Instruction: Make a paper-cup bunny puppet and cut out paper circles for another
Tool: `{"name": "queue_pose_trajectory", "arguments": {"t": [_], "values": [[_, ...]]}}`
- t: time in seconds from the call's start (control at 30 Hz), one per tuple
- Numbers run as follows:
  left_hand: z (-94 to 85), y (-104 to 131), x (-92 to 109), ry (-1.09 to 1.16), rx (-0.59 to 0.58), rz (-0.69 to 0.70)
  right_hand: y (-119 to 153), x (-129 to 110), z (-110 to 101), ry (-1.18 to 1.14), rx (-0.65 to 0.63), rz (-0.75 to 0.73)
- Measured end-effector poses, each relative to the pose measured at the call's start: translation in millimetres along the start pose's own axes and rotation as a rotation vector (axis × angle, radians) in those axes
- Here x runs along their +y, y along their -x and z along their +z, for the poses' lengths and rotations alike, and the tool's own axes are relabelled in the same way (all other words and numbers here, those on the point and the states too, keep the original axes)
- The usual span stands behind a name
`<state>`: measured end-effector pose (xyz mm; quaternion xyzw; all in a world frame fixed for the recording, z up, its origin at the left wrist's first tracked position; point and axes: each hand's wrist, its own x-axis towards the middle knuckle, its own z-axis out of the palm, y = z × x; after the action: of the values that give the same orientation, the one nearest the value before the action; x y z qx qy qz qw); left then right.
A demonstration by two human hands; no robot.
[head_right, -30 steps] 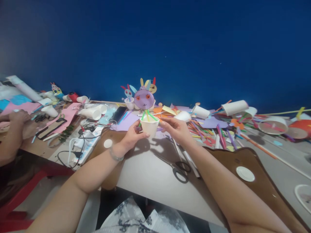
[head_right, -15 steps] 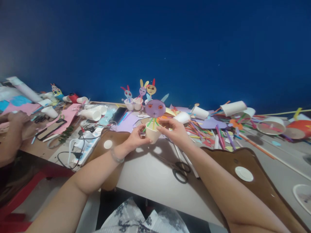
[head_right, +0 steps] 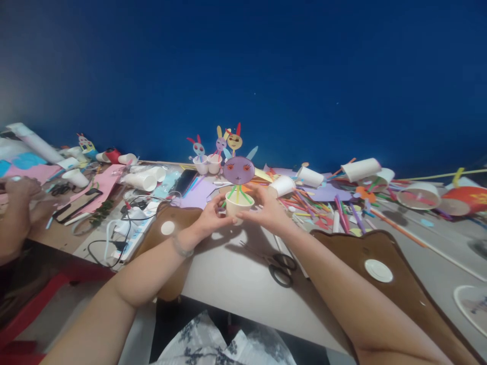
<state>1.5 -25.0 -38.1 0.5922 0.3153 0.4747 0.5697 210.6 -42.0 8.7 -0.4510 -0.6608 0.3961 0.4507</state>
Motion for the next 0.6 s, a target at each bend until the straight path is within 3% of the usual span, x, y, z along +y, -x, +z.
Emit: {"name": "queue_pose_trajectory", "arguments": {"t": [0.2, 0.37, 0.5, 0.57, 0.6], "values": [[3.3, 1, 4, 0.020, -0.019, -0.002, 2, 8, 3, 0.098, 0.014, -0.004], [2.9, 3, 12, -0.028, 0.182, 0.039, -9, -6, -22, 0.101, 0.021, 0.028], [0.0, 0, 15, -0.042, 0.375, 0.076, -50, -4, -51, 0.573, 0.094, 0.101], [-0.4, -1, 15, -0.031, 0.412, 0.095, -82, 4, -60, 0.844, 0.029, 0.186], [-0.4, -1, 16, -0.026, 0.422, 0.099, -98, 9, -62, 0.871, 0.009, 0.213]]}}
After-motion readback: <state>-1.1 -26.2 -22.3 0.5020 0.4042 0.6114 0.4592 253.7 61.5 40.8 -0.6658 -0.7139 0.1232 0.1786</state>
